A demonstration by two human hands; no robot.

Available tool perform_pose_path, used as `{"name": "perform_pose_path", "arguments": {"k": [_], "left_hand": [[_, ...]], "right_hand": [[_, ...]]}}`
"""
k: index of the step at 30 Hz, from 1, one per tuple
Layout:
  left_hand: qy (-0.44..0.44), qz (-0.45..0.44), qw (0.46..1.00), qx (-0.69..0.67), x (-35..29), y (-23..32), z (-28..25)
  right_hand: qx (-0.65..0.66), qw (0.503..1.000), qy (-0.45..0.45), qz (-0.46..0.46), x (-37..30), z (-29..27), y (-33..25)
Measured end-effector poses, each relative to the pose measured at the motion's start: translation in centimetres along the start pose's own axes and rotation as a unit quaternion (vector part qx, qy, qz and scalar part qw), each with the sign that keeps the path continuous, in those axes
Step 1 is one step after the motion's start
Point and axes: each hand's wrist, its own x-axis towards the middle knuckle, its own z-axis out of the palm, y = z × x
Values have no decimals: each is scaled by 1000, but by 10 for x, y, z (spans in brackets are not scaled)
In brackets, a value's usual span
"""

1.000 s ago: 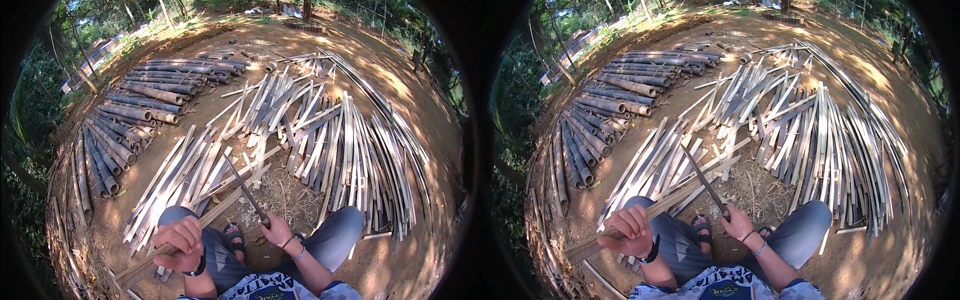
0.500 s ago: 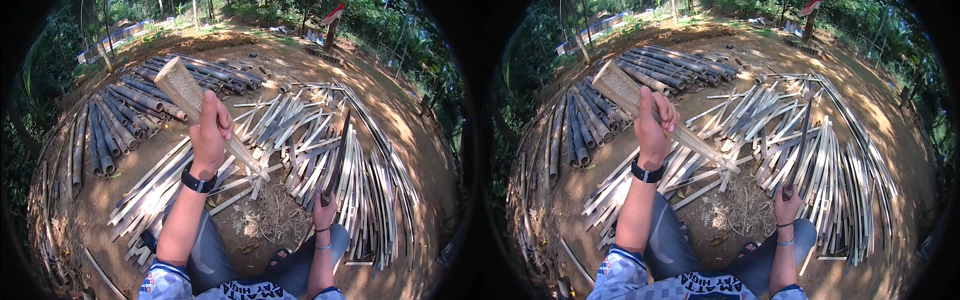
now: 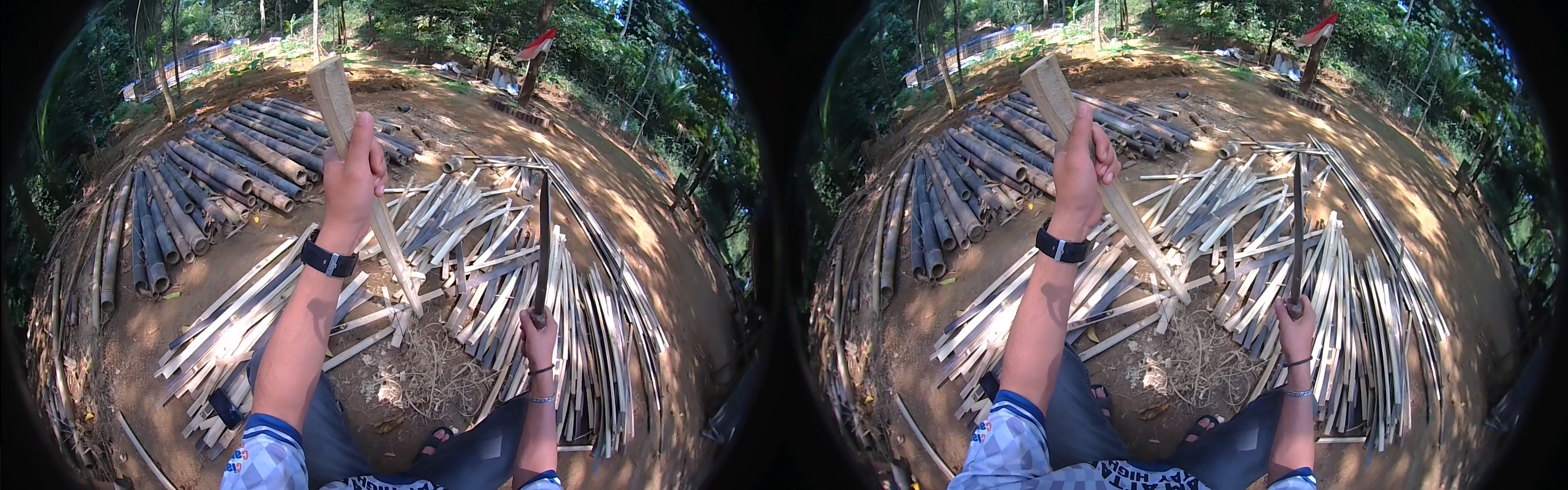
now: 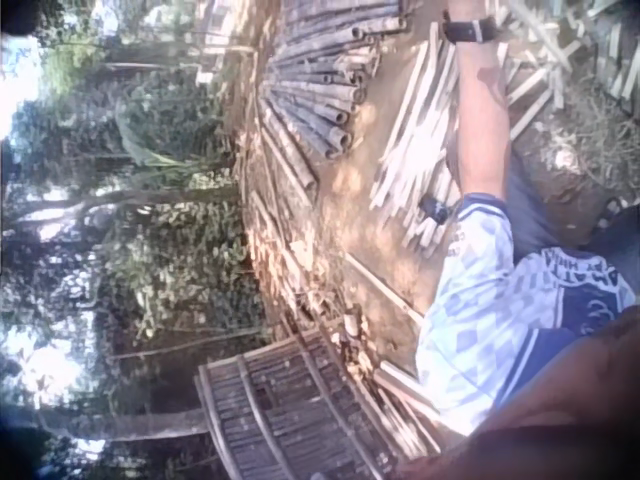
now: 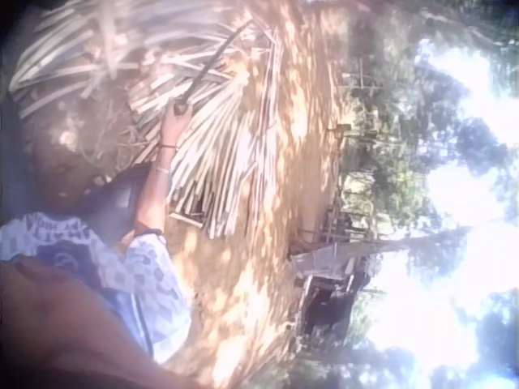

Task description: The person shaves a long strip of bamboo using a large knife, holding the strip against their leg and pulling the blade toward them to smooth the surface.

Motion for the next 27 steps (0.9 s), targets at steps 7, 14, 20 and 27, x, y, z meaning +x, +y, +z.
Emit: {"name": "perform_pose_path", "arguments": {"k": [7, 14, 20, 27], "left_hand": [[-10, -4, 999, -49, -10, 4, -32], [32, 1, 998, -58, -31, 11, -65], [39, 12, 997, -71, -43, 20, -78], [18, 39, 996, -73, -47, 15, -102]], "right_hand": [[-101, 994, 16, 46, -46, 36, 19], [-90, 993, -63, 32, -126, 118, 20], [75, 971, -214, 71, -146, 223, -23], [13, 977, -213, -12, -158, 241, -35]]}}
